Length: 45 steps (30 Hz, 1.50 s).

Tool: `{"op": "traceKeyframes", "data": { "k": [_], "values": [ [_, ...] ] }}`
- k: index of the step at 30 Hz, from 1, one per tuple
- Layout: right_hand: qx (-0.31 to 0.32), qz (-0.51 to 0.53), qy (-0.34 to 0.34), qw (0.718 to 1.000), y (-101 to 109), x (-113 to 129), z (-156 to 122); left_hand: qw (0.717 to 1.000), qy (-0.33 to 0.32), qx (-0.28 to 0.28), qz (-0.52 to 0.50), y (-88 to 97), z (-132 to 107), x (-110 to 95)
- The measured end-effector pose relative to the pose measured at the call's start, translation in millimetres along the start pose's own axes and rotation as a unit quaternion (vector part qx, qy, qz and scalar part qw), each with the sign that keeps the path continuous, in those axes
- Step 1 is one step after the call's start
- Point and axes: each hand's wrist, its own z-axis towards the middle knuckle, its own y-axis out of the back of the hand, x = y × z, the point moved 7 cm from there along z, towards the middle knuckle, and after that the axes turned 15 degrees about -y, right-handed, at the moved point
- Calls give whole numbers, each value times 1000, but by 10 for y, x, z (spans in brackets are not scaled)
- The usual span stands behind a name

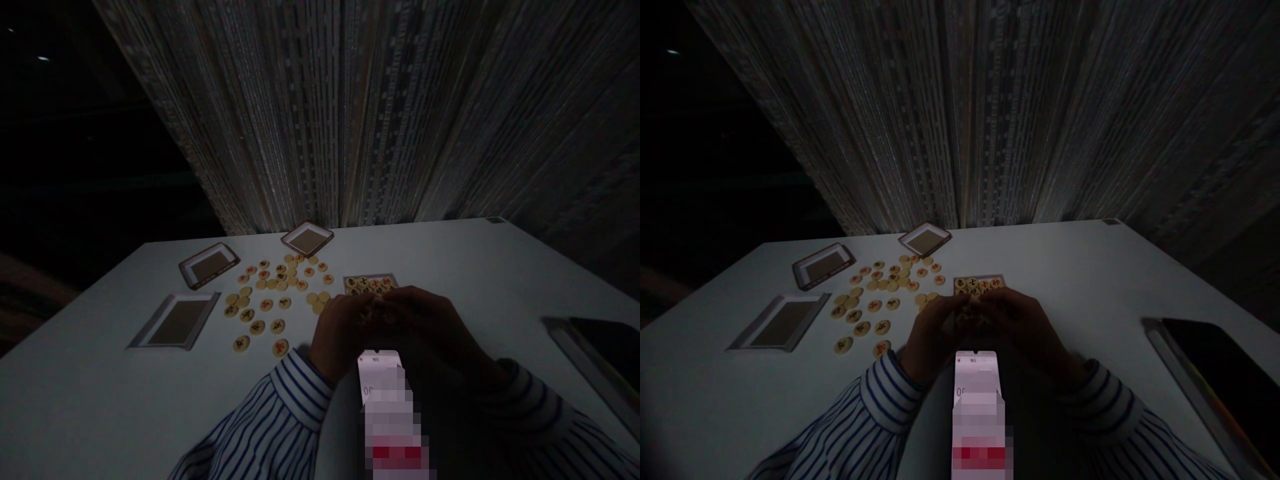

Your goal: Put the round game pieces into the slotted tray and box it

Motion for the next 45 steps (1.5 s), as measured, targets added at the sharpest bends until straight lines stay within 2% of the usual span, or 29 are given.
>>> {"op": "traceKeyframes", "data": {
  "k": [6,15,20,27,35,38,42,45],
  "values": [
    [-39,48,-10,998,52,-29,11,989,90,-57,-103,16,-59,97],
    [-22,57,-3,998,-25,-4,-35,956,175,-92,-218,0,-48,145],
    [-20,28,-6,999,-16,-25,-36,947,175,-93,-253,-14,-52,169],
    [-18,44,-7,999,-27,-8,-41,951,143,-74,-265,-14,-25,118],
    [-44,77,-7,996,-7,0,-39,933,177,-90,-301,-40,-39,145],
    [-33,72,-13,997,-33,-13,-46,919,198,-108,-324,-47,-47,174],
    [-16,39,-17,999,-80,-39,-67,890,248,-131,-360,-72,-68,234],
    [-9,-4,3,1000,-105,-17,-87,879,268,-140,-368,-77,-74,255]
  ]
}}
